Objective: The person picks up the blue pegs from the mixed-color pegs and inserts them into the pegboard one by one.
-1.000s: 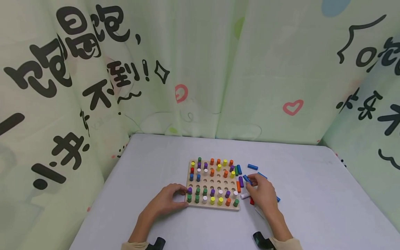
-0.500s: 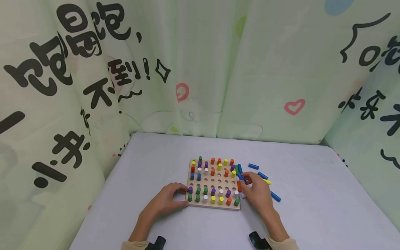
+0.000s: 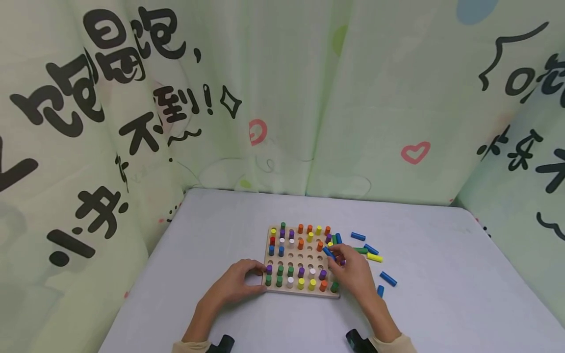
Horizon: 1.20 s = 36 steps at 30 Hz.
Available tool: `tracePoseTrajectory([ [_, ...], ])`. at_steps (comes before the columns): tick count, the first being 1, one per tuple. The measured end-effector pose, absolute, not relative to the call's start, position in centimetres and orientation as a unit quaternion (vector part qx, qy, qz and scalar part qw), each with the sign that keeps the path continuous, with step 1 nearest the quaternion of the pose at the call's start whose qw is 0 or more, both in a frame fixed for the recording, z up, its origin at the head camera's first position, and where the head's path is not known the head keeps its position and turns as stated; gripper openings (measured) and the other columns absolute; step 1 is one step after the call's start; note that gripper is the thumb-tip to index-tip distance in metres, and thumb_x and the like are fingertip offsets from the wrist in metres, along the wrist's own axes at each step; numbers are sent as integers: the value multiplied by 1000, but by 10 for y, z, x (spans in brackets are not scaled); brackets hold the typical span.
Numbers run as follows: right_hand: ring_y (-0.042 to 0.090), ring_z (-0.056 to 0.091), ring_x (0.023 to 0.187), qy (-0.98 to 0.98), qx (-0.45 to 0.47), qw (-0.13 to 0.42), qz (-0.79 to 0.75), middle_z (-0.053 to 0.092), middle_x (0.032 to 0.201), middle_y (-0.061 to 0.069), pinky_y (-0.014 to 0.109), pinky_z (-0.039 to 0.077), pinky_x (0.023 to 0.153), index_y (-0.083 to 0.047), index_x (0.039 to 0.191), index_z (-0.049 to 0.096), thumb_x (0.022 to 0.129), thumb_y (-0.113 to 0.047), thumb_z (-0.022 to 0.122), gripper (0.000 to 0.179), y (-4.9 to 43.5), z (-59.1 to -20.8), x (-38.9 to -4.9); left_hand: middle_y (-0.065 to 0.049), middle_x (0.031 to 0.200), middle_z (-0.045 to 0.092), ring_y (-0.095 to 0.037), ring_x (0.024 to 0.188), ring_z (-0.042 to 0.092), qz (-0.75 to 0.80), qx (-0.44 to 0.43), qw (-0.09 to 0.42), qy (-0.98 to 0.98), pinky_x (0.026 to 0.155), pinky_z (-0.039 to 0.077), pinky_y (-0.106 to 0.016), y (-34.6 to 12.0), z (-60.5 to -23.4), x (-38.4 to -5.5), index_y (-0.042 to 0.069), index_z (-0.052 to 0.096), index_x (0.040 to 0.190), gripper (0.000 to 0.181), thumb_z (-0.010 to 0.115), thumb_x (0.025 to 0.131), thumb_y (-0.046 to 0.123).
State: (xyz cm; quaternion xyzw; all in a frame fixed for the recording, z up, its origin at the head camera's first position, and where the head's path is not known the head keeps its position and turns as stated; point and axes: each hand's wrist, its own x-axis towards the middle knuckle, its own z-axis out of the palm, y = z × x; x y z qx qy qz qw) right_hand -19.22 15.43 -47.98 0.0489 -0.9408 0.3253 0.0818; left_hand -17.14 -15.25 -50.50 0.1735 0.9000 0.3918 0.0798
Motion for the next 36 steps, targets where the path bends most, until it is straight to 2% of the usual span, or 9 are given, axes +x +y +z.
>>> tracePoseTrajectory([
  [4,18,62,88,-940,59,81,327,69,99,5,30,55,76,-4,116,71,90,-13,76,28,147,-481,-191,0,109,68,-21,104,60,397,176,80,897,99,51,-51,-153,-506,-172,8,69,118,40,85,84,21],
  [13,15,62,87,-935,85,79,337,69,98,3,21,53,68,-7,114,71,89,-11,77,25,133,-480,-190,0,108,68,-21,104,60,399,179,80,896,100,51,-51,-153,-507,-172,9,69,118,40,85,84,21],
  [25,13,61,83,-919,103,35,379,70,99,1,18,53,69,-10,114,72,89,-9,77,26,121,-481,-191,0,109,68,-21,105,60,403,178,84,894,100,50,-51,-154,-507,-172,8,69,119,41,85,84,22],
  [36,12,58,81,-916,120,35,382,69,97,0,19,54,68,-9,111,73,90,-9,76,21,114,-484,-196,1,110,68,-19,104,60,397,179,84,896,100,50,-50,-154,-506,-174,10,69,119,40,85,84,23],
])
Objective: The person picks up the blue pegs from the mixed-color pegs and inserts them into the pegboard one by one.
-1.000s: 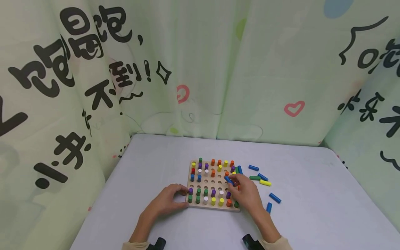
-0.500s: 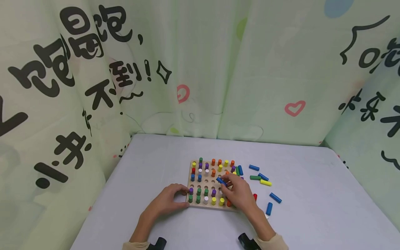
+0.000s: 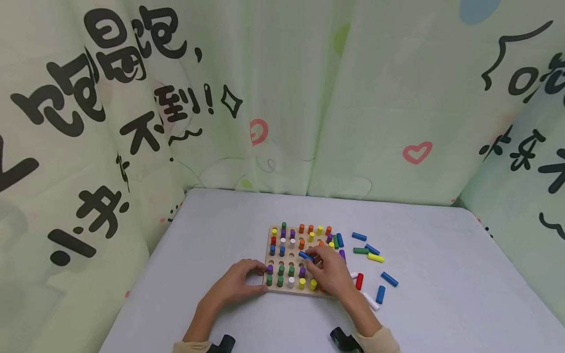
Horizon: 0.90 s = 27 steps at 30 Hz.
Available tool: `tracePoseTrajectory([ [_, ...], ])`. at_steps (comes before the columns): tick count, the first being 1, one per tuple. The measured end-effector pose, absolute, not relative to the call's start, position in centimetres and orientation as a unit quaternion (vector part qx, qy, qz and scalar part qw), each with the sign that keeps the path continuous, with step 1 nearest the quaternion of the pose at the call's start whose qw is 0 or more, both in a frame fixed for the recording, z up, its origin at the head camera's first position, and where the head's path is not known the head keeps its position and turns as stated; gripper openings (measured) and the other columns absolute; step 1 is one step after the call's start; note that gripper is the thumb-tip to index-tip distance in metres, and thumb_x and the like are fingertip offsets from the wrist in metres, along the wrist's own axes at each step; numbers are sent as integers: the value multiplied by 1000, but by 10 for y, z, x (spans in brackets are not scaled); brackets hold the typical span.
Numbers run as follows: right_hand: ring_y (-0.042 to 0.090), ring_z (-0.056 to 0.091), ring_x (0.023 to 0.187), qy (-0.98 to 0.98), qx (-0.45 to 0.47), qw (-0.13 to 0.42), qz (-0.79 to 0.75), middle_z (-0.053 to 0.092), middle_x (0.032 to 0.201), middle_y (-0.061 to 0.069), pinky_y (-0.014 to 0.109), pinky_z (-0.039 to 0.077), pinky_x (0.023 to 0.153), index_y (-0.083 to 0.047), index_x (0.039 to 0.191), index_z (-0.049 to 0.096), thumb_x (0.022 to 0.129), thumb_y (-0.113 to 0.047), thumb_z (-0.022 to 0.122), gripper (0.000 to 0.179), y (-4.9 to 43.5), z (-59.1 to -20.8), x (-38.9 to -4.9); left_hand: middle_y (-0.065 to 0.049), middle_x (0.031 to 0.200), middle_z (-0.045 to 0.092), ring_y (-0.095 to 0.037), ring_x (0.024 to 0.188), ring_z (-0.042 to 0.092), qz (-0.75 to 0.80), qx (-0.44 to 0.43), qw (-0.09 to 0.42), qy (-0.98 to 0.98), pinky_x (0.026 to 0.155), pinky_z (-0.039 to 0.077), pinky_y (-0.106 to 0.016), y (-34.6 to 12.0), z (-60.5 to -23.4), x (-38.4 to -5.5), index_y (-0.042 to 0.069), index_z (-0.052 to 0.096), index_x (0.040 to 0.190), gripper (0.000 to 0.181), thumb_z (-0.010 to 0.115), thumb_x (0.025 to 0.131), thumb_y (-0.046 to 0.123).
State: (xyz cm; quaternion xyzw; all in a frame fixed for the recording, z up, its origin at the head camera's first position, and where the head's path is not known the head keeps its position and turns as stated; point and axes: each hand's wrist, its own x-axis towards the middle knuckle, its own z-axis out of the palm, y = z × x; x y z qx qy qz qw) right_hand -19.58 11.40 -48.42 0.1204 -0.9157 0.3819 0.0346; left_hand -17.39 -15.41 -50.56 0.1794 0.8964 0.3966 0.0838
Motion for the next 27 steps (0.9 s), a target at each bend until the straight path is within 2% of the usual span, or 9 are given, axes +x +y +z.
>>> tracePoseTrajectory([
  [12,11,57,79,-916,151,30,370,69,95,-1,19,52,65,-10,109,74,93,-9,74,16,104,-480,-200,0,110,68,-20,104,59,400,185,81,894,100,50,-51,-154,-506,-173,8,69,118,39,84,85,22],
  [20,11,57,81,-927,161,33,337,69,95,-1,23,53,72,-9,106,75,92,-11,76,15,96,-478,-206,-1,111,68,-21,105,60,404,185,85,892,101,50,-52,-154,-505,-174,8,69,119,40,84,85,21],
  [27,13,58,82,-927,168,27,334,70,98,2,27,56,75,-7,110,74,93,-11,75,17,92,-479,-211,-1,111,68,-22,106,60,402,184,88,893,101,50,-52,-154,-505,-173,8,68,120,41,84,85,22],
])
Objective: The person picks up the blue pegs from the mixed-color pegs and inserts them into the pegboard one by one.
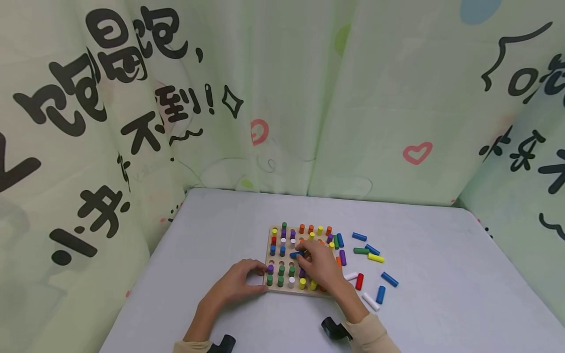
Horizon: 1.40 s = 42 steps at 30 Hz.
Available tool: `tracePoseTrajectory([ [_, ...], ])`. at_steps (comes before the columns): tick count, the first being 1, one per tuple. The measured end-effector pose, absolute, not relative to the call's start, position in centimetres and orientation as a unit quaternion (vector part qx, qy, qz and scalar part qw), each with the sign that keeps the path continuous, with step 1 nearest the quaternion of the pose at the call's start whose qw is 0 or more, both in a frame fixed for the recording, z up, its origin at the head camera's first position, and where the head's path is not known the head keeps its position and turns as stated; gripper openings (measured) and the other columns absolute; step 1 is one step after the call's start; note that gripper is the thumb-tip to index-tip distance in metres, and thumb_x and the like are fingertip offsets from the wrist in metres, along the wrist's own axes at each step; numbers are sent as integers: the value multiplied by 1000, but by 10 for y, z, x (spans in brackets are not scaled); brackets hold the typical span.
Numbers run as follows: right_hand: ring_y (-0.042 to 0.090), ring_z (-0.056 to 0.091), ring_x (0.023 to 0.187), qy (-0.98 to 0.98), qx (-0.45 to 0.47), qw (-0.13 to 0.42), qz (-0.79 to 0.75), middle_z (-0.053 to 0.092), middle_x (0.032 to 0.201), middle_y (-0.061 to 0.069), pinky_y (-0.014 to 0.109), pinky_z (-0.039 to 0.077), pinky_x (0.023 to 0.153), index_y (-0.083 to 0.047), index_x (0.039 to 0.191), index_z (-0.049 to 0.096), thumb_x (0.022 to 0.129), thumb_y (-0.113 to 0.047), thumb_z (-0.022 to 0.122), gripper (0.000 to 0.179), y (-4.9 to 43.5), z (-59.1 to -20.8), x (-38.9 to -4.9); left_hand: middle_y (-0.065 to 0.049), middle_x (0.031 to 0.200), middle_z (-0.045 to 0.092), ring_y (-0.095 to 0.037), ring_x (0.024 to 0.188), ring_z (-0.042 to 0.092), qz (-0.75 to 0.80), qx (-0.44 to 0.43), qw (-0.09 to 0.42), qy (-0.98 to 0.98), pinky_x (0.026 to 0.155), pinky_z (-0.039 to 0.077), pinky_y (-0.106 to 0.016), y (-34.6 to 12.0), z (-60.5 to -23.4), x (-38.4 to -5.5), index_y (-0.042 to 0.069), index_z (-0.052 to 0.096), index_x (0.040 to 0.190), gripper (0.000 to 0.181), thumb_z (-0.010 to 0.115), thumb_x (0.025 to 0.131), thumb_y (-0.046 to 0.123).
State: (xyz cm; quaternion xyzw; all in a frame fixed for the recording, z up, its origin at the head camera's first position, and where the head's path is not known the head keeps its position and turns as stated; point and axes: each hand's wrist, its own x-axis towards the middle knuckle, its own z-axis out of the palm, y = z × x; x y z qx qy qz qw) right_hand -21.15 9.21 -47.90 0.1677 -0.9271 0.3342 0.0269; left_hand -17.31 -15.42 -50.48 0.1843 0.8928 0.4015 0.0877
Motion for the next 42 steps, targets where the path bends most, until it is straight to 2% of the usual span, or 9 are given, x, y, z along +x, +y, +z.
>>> tracePoseTrajectory([
  [12,12,61,83,-919,175,59,347,70,97,1,25,58,75,-6,116,72,93,-7,75,23,85,-474,-213,-2,112,68,-22,106,60,403,188,87,892,101,50,-52,-153,-506,-173,7,68,120,41,84,86,23],
  [21,14,64,86,-913,180,75,358,71,100,4,31,60,76,-5,114,72,92,-6,75,22,88,-471,-208,-1,110,68,-21,104,60,399,187,85,894,100,50,-51,-153,-505,-174,8,69,120,41,84,86,24],
  [33,16,66,93,-910,145,71,382,70,107,5,33,60,79,-8,113,72,94,-9,73,19,102,-470,-199,1,111,68,-20,105,60,391,185,81,898,100,51,-50,-153,-506,-174,9,69,120,41,84,85,24],
  [42,17,64,85,-909,143,123,371,70,99,5,25,58,71,-4,112,72,91,-7,76,21,119,-471,-198,0,110,68,-21,104,60,395,184,84,896,100,50,-52,-154,-504,-172,9,69,119,41,85,84,24],
])
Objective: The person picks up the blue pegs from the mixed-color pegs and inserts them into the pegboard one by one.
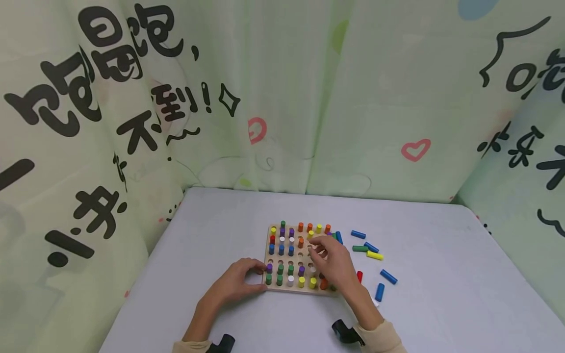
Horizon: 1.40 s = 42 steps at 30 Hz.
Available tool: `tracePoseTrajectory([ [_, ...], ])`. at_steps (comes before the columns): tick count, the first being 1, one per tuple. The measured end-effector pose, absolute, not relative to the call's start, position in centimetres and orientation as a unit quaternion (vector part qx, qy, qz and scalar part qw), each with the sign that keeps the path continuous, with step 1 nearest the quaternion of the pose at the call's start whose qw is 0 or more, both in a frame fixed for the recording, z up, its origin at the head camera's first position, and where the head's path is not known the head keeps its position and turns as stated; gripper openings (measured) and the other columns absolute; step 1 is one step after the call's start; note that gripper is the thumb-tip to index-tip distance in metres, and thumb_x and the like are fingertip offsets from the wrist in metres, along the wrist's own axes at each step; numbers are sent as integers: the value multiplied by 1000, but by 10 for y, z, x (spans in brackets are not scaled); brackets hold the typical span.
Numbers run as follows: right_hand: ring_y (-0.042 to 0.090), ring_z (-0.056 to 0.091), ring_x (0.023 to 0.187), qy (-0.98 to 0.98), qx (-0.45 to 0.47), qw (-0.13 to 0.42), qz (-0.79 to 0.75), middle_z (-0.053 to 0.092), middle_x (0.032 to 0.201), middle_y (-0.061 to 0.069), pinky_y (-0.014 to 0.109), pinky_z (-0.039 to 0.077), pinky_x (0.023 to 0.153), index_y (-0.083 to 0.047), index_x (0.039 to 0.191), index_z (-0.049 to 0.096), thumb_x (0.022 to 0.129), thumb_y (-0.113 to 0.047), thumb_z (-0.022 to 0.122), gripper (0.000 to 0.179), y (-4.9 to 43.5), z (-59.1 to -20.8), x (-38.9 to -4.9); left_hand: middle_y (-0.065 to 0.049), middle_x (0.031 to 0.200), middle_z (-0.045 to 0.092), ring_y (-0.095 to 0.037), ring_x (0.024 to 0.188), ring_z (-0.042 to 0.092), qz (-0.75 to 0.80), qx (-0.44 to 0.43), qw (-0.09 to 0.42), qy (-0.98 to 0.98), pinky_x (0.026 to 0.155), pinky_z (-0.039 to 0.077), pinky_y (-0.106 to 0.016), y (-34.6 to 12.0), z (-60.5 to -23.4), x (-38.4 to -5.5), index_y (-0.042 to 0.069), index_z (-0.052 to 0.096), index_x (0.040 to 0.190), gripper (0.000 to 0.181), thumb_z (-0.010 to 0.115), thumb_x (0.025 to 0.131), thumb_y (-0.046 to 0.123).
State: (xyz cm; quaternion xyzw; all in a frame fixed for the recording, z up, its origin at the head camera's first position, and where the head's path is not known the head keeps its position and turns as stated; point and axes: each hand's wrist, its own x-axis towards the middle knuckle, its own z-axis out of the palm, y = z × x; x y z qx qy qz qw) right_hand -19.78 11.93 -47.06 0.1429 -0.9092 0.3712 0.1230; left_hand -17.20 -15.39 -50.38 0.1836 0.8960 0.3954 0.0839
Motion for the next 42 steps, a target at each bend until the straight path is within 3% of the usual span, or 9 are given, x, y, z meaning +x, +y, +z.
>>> tracePoseTrajectory([
  [20,23,65,91,-919,62,130,366,71,110,14,27,56,75,-2,116,70,95,-13,73,24,156,-474,-209,-1,111,68,-22,106,60,405,183,86,892,101,49,-53,-154,-507,-171,9,69,119,41,85,84,22],
  [26,25,66,94,-924,42,124,359,70,111,14,36,59,78,-2,117,69,95,-13,72,25,164,-477,-214,0,111,68,-21,106,60,402,180,85,894,101,50,-52,-153,-505,-171,10,69,119,41,85,84,22],
  [33,25,65,93,-926,32,123,356,71,110,14,34,58,78,-1,116,69,96,-13,71,24,173,-484,-219,2,111,68,-19,106,59,393,174,85,899,101,50,-50,-153,-505,-172,10,69,120,41,85,85,23],
  [42,28,67,96,-928,15,111,354,70,112,16,43,61,83,-1,116,69,95,-14,71,24,180,-493,-224,1,111,67,-20,106,59,399,171,87,897,102,50,-51,-153,-508,-173,10,69,121,41,84,85,22],
])
